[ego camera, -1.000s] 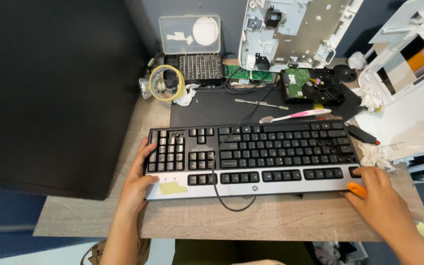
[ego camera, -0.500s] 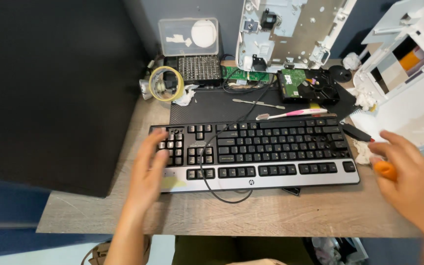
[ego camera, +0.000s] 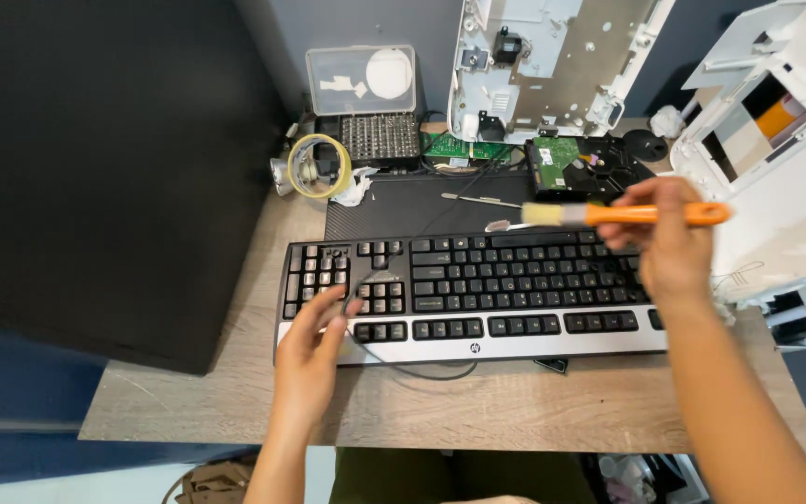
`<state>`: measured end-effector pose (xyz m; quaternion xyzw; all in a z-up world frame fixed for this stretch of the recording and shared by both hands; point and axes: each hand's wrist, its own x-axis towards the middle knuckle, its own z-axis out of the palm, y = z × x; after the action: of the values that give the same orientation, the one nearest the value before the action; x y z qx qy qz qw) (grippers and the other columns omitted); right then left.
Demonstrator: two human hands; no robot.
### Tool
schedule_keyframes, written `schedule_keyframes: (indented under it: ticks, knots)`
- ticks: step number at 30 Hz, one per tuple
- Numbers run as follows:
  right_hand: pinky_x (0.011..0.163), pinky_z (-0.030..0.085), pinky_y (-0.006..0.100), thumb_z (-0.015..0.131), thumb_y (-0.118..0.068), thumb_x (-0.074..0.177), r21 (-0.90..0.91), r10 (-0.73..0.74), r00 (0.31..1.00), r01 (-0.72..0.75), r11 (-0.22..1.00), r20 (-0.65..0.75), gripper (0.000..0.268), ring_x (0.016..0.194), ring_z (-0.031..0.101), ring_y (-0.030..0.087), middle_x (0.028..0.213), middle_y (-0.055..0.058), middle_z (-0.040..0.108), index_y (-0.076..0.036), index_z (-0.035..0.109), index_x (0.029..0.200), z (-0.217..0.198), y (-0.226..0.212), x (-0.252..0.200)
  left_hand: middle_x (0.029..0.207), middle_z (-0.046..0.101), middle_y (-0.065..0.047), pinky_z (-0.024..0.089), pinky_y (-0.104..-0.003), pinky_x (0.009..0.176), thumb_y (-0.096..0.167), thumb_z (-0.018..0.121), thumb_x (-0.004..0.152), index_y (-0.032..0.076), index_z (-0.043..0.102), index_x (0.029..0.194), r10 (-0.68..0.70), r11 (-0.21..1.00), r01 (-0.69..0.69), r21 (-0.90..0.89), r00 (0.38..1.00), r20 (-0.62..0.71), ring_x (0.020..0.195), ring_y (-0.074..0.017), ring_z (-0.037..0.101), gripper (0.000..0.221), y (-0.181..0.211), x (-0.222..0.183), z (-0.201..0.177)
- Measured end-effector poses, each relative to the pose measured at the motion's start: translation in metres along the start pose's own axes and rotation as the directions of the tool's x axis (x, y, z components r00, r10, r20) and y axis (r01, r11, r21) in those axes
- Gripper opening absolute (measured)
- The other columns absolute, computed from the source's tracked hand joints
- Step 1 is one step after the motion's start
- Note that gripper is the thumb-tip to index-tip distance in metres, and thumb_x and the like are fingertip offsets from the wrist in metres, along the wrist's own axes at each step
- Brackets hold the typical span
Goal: Cleaning a computer keyboard with a brush and reassembling the keys.
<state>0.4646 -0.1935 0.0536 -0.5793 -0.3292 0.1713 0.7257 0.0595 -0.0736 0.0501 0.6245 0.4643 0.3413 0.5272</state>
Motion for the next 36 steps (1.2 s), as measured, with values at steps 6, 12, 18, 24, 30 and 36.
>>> schedule_keyframes:
  ticks: [6,12,18,24,30,36]
  knots:
    - [0.068,0.062,0.025,0.059,-0.033,0.108,0.343,0.192,0.981,-0.185,0.921,0.015,0.028,0.074,0.073,0.024,0.09,0.017,0.071,-0.007,0.065,0.103,-0.013,0.083,0.014,0.114,0.078,0.001,0.047,-0.033,0.098,0.001,0.047,0.094,0.02,0.065,0.132,0.176,0.959,-0.158,0.235,0.983,-0.057,0.115,-0.0148,0.064,0.047,-0.009,-0.001,-0.017]
    - [0.06,0.052,0.02,0.068,-0.013,0.1,0.275,0.196,0.974,-0.159,0.948,-0.114,0.013,0.067,0.062,0.013,0.092,0.006,0.063,-0.017,0.055,0.1,-0.013,0.076,0.007,0.167,0.025,-0.012,0.019,-0.059,0.118,0.058,0.056,0.09,0.02,0.045,0.152,0.133,0.825,-0.146,0.547,0.989,0.063,0.157,-0.0361,0.01,0.073,0.0,0.027,-0.018]
    - [0.064,0.059,0.018,0.068,-0.011,0.101,0.108,0.089,0.996,-0.087,0.99,-0.017,0.011,0.077,0.068,0.011,0.11,0.008,0.07,-0.008,0.065,0.11,0.024,0.033,-0.006,0.143,0.06,-0.015,0.036,-0.041,0.113,0.05,0.053,0.096,0.008,0.058,0.14,0.158,0.897,-0.188,0.399,0.982,0.108,0.137,-0.0276,0.052,0.061,-0.036,0.144,-0.04]
    - [0.048,0.062,0.031,0.057,-0.023,0.108,0.173,0.067,0.976,-0.104,0.979,0.207,0.027,0.057,0.071,0.022,0.09,0.022,0.07,0.003,0.063,0.105,0.084,0.055,-0.018,0.11,0.077,-0.01,0.05,-0.038,0.099,0.02,0.079,0.091,0.015,0.076,0.124,0.236,0.972,-0.235,-0.02,0.962,0.14,0.108,-0.0212,0.068,0.033,-0.12,0.212,-0.036]
    - [0.059,0.059,0.028,0.06,-0.018,0.105,-0.298,-0.062,0.956,0.15,0.943,0.286,0.022,0.057,0.073,0.02,0.073,0.016,0.074,-0.002,0.073,0.101,0.117,0.048,-0.029,0.111,0.076,-0.008,0.054,-0.032,0.096,0.012,0.076,0.09,0.013,0.07,0.131,0.184,0.974,-0.145,-0.174,0.955,0.232,0.103,-0.0144,0.069,0.042,-0.105,0.199,-0.049]
    - [0.052,0.062,0.03,0.054,-0.017,0.108,0.036,-0.16,0.958,0.155,0.987,0.24,0.026,0.053,0.069,0.022,0.089,0.025,0.07,0.005,0.062,0.099,0.084,0.07,-0.035,0.103,0.076,-0.006,0.055,-0.03,0.091,0.011,0.076,0.09,0.017,0.072,0.129,0.187,0.978,-0.157,-0.141,0.954,0.234,0.096,-0.0119,0.067,0.04,-0.112,0.208,-0.045]
